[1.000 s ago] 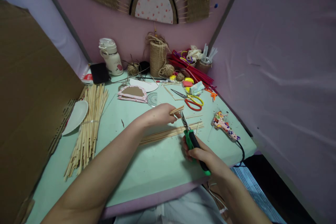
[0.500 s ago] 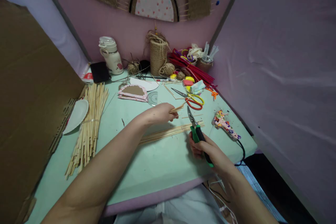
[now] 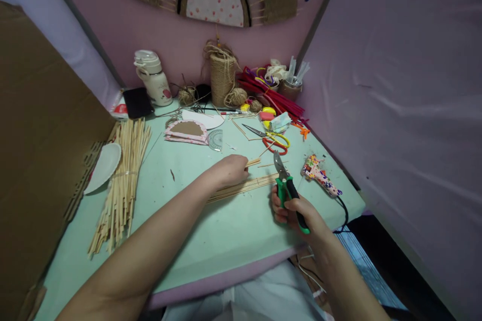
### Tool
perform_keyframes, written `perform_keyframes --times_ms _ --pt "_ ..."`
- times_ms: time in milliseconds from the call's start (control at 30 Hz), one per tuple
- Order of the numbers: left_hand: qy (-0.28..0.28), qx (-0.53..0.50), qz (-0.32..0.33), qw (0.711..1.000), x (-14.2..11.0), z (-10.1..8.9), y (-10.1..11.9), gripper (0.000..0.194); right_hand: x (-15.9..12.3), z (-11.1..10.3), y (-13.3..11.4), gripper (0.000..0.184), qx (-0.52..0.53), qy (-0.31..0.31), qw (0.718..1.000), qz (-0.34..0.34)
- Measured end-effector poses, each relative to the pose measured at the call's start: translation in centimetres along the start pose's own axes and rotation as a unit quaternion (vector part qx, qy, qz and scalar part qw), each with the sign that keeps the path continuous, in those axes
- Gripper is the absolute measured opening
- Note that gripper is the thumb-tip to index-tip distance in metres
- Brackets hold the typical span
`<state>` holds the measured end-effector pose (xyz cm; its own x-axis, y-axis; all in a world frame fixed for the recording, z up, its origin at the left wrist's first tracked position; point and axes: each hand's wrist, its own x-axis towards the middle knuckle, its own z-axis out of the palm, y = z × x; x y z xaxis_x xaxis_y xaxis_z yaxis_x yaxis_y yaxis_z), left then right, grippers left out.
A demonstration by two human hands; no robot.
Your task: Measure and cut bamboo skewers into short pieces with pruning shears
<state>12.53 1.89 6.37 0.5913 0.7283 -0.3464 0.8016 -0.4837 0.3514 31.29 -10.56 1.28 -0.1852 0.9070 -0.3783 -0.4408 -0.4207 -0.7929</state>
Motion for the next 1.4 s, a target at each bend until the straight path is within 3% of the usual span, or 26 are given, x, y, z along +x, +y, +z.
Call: perform_keyframes --times_ms 200,400,600,767,1000,1400 --pt "0.013 0.017 -0.009 1.000 0.2 1.5 0.7 0.020 0.0 0.0 0.1 0.034 -0.001 -0.001 1.000 0.002" --pt "0.008 0.022 -0.004 1.000 0.2 1.6 0.6 0.024 0.0 0.0 0.1 0.034 -0.004 -0.002 1.000 0.003" --pt "0.001 0.020 0.005 1.000 0.1 0.8 0.5 0.025 0.1 -0.2 0.2 0.034 0.004 -0.009 1.000 0.002" --pt "0.068 -0.066 0.010 0.995 0.2 -0.9 -0.7 0.019 -0.5 0.2 0.0 0.039 -0.042 -0.021 0.999 -0.012" --pt "0.152 -0.217 0.002 0.964 -0.8 -3.3 -2.1 0.020 -1.8 2.6 -1.1 0.048 -0.152 -0.007 0.988 0.003" --pt "0.110 -0.220 -0.002 0.969 -1.5 -3.5 -0.9 0.030 -0.6 2.5 -0.9 0.050 -0.192 -0.025 0.981 -0.004"
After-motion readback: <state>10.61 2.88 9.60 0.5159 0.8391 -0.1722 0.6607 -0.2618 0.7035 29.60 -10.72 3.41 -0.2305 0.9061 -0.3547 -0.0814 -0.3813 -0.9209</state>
